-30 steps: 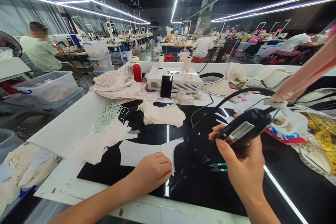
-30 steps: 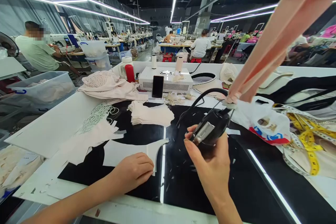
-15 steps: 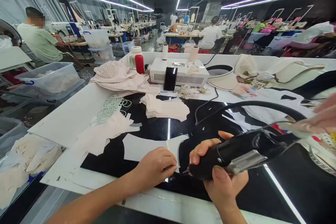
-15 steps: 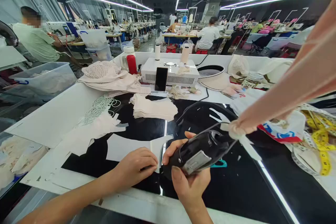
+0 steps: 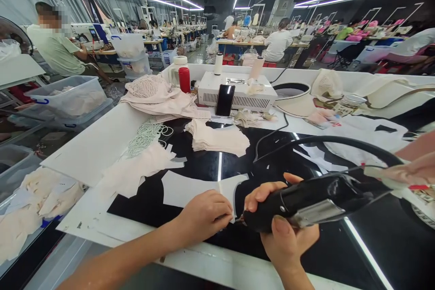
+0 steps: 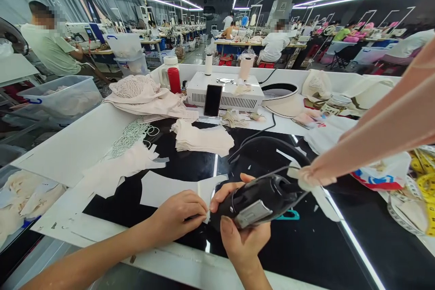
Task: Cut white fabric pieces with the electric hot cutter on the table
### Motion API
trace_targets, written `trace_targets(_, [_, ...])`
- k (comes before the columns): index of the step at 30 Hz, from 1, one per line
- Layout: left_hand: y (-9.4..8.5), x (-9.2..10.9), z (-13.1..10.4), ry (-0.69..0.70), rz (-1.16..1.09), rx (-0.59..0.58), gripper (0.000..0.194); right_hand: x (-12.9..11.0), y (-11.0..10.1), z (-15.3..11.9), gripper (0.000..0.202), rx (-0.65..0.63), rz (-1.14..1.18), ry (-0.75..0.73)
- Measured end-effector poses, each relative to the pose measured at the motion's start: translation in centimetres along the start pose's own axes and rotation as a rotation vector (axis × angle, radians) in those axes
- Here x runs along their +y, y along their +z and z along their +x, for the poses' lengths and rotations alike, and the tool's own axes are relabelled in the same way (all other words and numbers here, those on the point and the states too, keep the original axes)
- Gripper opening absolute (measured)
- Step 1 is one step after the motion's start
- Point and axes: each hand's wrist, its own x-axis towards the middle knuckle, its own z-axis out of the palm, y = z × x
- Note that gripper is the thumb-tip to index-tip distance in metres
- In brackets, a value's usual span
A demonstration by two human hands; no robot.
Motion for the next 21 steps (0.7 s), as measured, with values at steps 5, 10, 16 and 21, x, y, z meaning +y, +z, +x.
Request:
trace_targets(5, [0.1, -0.1, -0.18, 0.0, -0.002, 0.001, 0.012, -0.14, 0.08, 0.08, 0.048, 0.011, -0.012, -0.005])
trace_targets(10, [0.09, -0.16, -0.17, -0.01, -0.003, -0.016, 0.011, -0.16, 0.17, 0.11, 0.049, 0.014, -0.017, -0.004])
trace_targets(16, [-0.26, 0.06, -0.04, 0.01, -0.01, -0.024, 0.012, -0.18, 0.08, -0.29, 0.049, -0.009, -0.029, 0.009])
trace_targets(21, [-0.71, 0.55, 0.1, -0.003, 0.003, -0.067, 0.014, -0.38, 0.31, -0.53, 0.049, -0.01, -0.02, 0.005])
